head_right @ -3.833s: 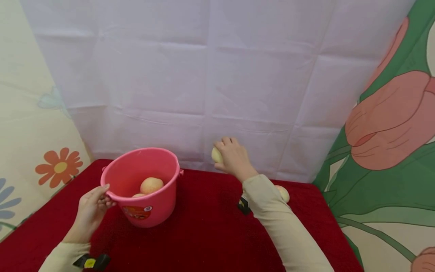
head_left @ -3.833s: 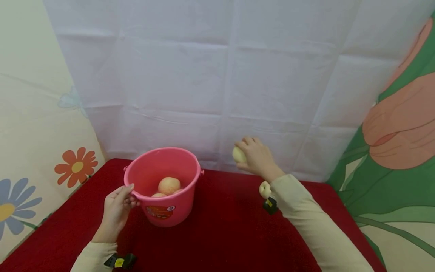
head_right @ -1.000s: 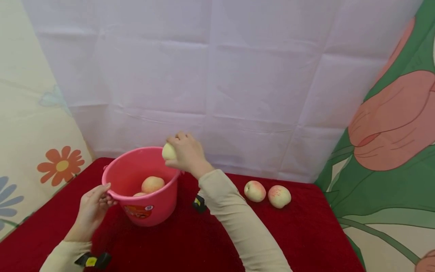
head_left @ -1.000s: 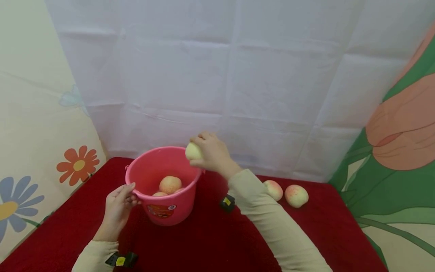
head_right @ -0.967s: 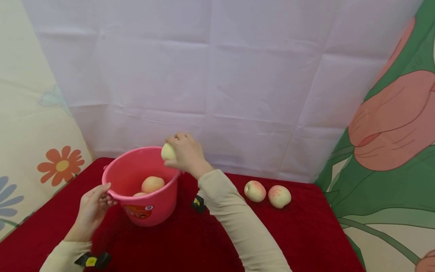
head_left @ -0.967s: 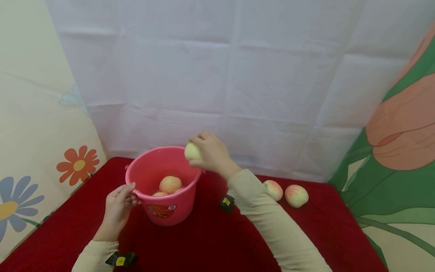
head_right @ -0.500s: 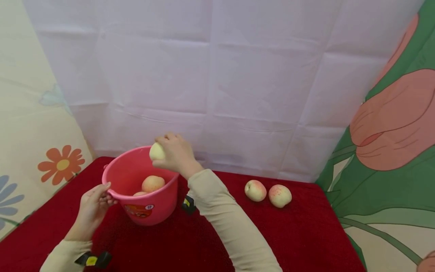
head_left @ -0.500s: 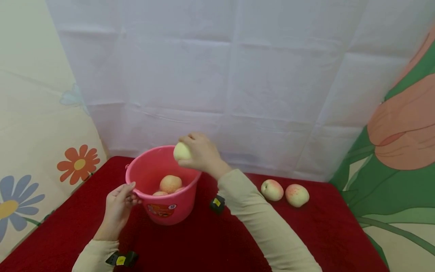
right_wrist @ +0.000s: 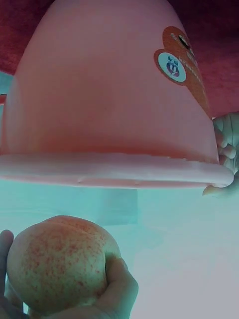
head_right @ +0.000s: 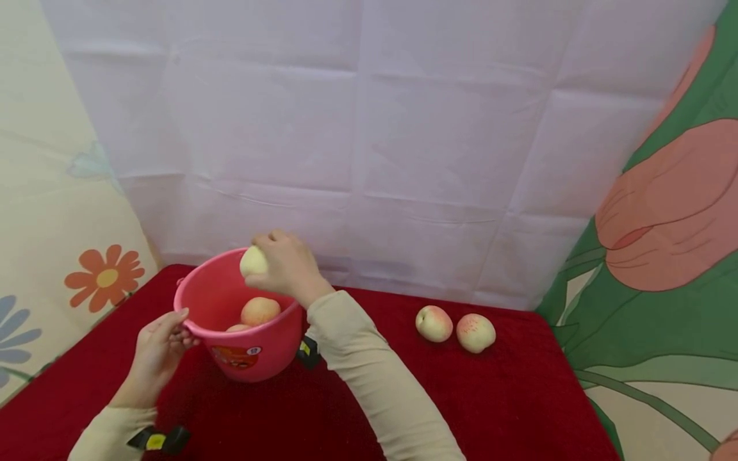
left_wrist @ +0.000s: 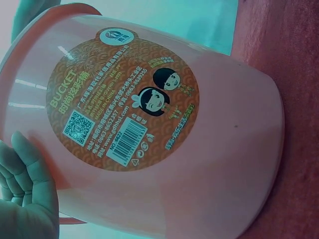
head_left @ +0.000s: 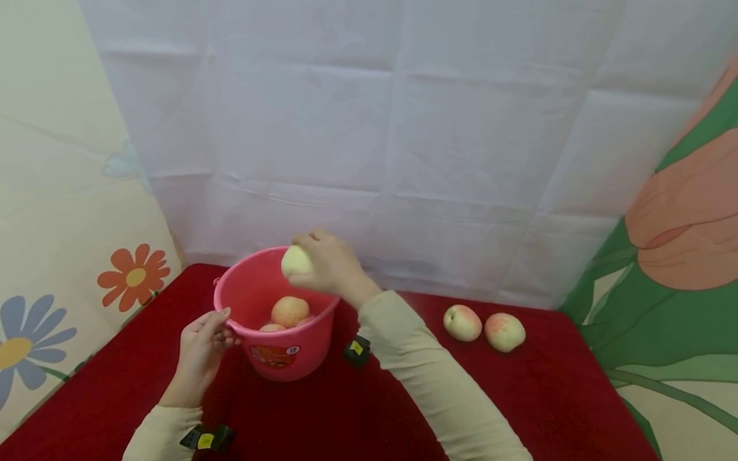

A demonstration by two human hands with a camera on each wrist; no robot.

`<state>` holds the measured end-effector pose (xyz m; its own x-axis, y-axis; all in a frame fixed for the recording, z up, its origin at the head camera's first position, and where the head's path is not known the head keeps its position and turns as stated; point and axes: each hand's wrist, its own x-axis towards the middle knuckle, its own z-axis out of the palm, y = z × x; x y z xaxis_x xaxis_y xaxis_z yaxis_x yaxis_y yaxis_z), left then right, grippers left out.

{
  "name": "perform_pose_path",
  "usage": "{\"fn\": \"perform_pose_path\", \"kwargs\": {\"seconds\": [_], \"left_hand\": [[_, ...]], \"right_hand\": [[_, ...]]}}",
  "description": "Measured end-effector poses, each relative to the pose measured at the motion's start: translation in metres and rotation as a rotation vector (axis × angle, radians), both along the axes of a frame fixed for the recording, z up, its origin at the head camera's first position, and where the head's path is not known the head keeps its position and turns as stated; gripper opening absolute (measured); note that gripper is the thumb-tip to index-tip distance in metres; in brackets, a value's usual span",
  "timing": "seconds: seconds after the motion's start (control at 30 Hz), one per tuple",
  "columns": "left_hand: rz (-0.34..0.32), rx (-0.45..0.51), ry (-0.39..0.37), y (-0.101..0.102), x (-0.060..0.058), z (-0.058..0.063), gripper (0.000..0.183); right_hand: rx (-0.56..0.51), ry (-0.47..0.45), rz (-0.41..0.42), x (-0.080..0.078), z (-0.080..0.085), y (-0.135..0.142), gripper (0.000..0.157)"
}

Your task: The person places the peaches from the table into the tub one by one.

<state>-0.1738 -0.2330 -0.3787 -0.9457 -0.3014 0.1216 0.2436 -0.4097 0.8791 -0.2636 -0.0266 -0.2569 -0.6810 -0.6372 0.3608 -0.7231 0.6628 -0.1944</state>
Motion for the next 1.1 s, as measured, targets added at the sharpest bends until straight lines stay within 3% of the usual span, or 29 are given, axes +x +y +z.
{"fn": "perform_pose_path", "kwargs": {"seconds": [0.23,0.67,0.93,1.1], "left_hand": [[0.001,-0.014,-0.015,0.002,0.002,0.001,0.032],[0.002,-0.050,-0.052,0.001,0.003,0.001,0.032],[0.006,-0.049,-0.049,0.003,0.003,0.003,0.032],[0.006,-0.050,-0.046,0.003,0.004,0.003,0.032]], "right_hand": [[0.003,-0.037,0.025,0.002,-0.004,-0.004,0.058],[0.022,-0.005,0.062,0.010,-0.010,-0.015,0.056],[0.060,-0.012,0.142,0.013,-0.009,-0.011,0.062],[0.079,-0.023,0.149,0.011,-0.010,-0.005,0.056]]}}
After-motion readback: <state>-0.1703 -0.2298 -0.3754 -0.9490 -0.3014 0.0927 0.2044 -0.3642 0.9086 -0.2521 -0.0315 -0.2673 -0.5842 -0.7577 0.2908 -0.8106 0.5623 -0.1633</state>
